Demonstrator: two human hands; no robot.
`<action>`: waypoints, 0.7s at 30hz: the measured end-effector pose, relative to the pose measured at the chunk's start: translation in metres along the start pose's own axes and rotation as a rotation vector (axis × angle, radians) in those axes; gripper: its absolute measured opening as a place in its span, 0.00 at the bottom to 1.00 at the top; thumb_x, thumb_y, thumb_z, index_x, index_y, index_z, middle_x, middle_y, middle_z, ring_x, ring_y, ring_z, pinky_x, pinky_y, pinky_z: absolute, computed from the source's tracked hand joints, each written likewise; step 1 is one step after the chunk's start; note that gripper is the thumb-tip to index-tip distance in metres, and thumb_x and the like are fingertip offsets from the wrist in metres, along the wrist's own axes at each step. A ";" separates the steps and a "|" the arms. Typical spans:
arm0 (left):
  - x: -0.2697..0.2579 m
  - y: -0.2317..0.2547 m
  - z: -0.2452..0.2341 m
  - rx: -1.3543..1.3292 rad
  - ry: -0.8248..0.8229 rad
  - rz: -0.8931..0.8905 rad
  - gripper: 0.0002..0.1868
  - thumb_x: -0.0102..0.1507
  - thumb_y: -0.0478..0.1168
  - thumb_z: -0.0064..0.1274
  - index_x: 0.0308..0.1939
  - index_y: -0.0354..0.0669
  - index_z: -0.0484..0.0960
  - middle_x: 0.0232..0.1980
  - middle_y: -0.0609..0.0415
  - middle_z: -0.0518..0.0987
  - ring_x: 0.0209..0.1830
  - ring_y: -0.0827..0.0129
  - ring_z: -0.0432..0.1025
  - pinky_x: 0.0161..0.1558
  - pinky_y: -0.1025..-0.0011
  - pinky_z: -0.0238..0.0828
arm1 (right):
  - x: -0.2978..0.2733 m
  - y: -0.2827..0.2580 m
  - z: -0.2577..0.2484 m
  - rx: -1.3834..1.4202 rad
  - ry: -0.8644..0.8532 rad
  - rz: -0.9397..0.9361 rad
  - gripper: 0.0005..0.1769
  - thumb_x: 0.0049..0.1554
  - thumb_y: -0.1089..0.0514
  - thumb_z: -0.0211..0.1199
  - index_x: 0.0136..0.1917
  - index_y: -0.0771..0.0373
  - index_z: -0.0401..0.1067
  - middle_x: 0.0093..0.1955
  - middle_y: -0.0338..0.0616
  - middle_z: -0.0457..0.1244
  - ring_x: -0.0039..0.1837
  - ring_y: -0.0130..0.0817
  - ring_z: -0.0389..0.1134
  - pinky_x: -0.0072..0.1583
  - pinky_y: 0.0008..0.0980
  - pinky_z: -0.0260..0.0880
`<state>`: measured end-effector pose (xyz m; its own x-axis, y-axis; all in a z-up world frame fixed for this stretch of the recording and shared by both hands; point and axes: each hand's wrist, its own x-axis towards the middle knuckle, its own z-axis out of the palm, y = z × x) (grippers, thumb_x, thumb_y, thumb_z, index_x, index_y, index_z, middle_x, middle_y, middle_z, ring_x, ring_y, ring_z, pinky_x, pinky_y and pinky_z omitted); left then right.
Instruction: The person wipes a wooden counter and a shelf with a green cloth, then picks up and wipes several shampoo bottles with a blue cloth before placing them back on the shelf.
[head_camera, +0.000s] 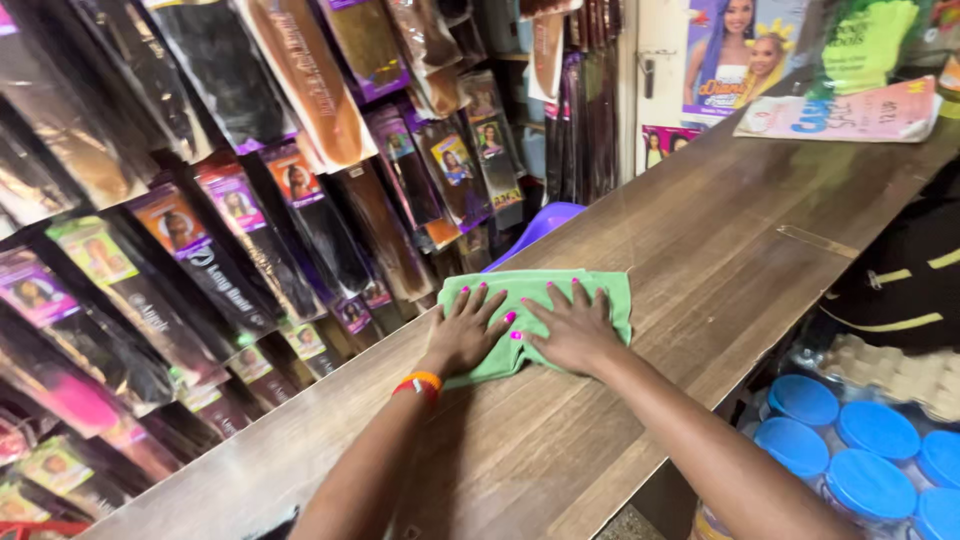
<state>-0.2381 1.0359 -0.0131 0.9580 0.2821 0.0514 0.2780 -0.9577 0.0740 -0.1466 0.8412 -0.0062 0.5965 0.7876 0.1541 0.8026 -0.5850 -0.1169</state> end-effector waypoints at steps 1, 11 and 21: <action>-0.017 -0.005 0.000 -0.008 0.009 -0.017 0.38 0.67 0.70 0.27 0.80 0.70 0.48 0.85 0.56 0.42 0.84 0.54 0.36 0.75 0.37 0.31 | -0.009 -0.011 0.000 0.000 -0.012 -0.027 0.40 0.60 0.29 0.47 0.82 0.37 0.47 0.84 0.50 0.39 0.82 0.65 0.35 0.74 0.76 0.31; -0.110 0.079 -0.002 -0.054 0.015 -0.102 0.40 0.67 0.70 0.30 0.80 0.63 0.49 0.84 0.49 0.42 0.84 0.49 0.33 0.72 0.30 0.28 | -0.109 0.020 -0.009 -0.037 -0.001 -0.225 0.37 0.61 0.31 0.46 0.80 0.38 0.49 0.83 0.46 0.42 0.82 0.55 0.38 0.76 0.62 0.33; 0.010 0.126 0.004 -0.125 0.123 0.246 0.34 0.67 0.66 0.33 0.76 0.68 0.62 0.81 0.56 0.58 0.80 0.54 0.51 0.70 0.32 0.44 | -0.097 0.105 -0.016 -0.099 -0.066 0.109 0.42 0.61 0.28 0.39 0.82 0.42 0.42 0.85 0.46 0.34 0.84 0.58 0.32 0.75 0.68 0.30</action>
<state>-0.1928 0.9175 -0.0073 0.9777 0.0547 0.2027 0.0207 -0.9859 0.1662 -0.1205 0.7004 -0.0182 0.6810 0.7278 0.0801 0.7316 -0.6810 -0.0317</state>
